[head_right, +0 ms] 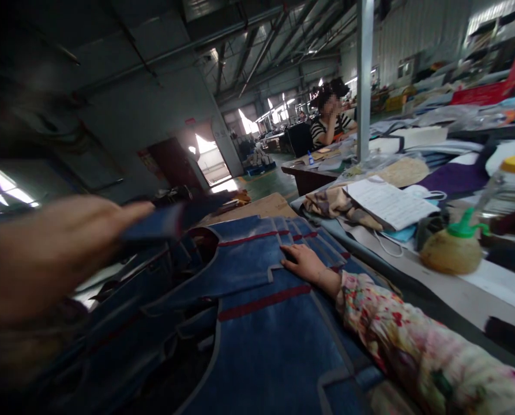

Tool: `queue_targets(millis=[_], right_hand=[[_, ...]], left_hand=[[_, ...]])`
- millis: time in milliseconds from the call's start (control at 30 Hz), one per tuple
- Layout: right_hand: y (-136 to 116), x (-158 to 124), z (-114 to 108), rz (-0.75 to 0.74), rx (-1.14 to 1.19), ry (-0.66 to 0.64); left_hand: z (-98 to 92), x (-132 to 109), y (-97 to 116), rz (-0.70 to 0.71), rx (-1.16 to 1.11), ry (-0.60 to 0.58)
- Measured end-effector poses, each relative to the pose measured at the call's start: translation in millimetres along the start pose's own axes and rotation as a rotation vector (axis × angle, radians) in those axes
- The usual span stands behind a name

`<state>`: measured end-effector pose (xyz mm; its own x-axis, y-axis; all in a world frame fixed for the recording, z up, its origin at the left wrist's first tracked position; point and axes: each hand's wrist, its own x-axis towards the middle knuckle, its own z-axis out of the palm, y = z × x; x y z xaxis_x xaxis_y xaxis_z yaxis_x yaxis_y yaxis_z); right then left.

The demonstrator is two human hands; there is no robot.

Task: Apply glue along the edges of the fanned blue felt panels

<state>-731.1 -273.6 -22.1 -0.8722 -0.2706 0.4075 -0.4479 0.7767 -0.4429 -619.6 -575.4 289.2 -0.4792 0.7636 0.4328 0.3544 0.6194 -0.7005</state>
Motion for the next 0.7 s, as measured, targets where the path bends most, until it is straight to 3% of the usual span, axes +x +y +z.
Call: queue_targets(millis=[67, 133, 233, 300, 533, 600, 700], right_hand=[[0.0, -0.1, 0.2, 0.001, -0.005, 0.002], [-0.4, -0.4, 0.0, 0.005, -0.007, 0.002], [-1.2, -0.8, -0.9, 0.003, -0.002, 0.003], [-1.3, -0.8, -1.1, 0.002, 0.002, 0.007], [0.4, -0.7, -0.2, 0.013, 0.021, 0.001], [0.3, -0.9, -0.3, 0.011, 0.025, 0.004], [0.2, -0.8, -0.9, 0.009, 0.02, 0.007]], left_hand=[[13.5, -21.9, 65.2, 0.267, -0.114, -0.189], [29.7, -40.6, 119.7, 0.399, -0.271, -0.387], [47.3, -57.6, 164.1, 0.485, -0.445, -0.578], [51.6, -62.8, 170.5, 0.506, -0.491, -0.57], [55.6, -82.0, 167.6, 0.599, -0.571, -0.287], [59.5, -89.1, 171.5, 0.593, -0.614, -0.306], [61.9, -95.9, 169.7, 0.538, -0.742, -0.473]])
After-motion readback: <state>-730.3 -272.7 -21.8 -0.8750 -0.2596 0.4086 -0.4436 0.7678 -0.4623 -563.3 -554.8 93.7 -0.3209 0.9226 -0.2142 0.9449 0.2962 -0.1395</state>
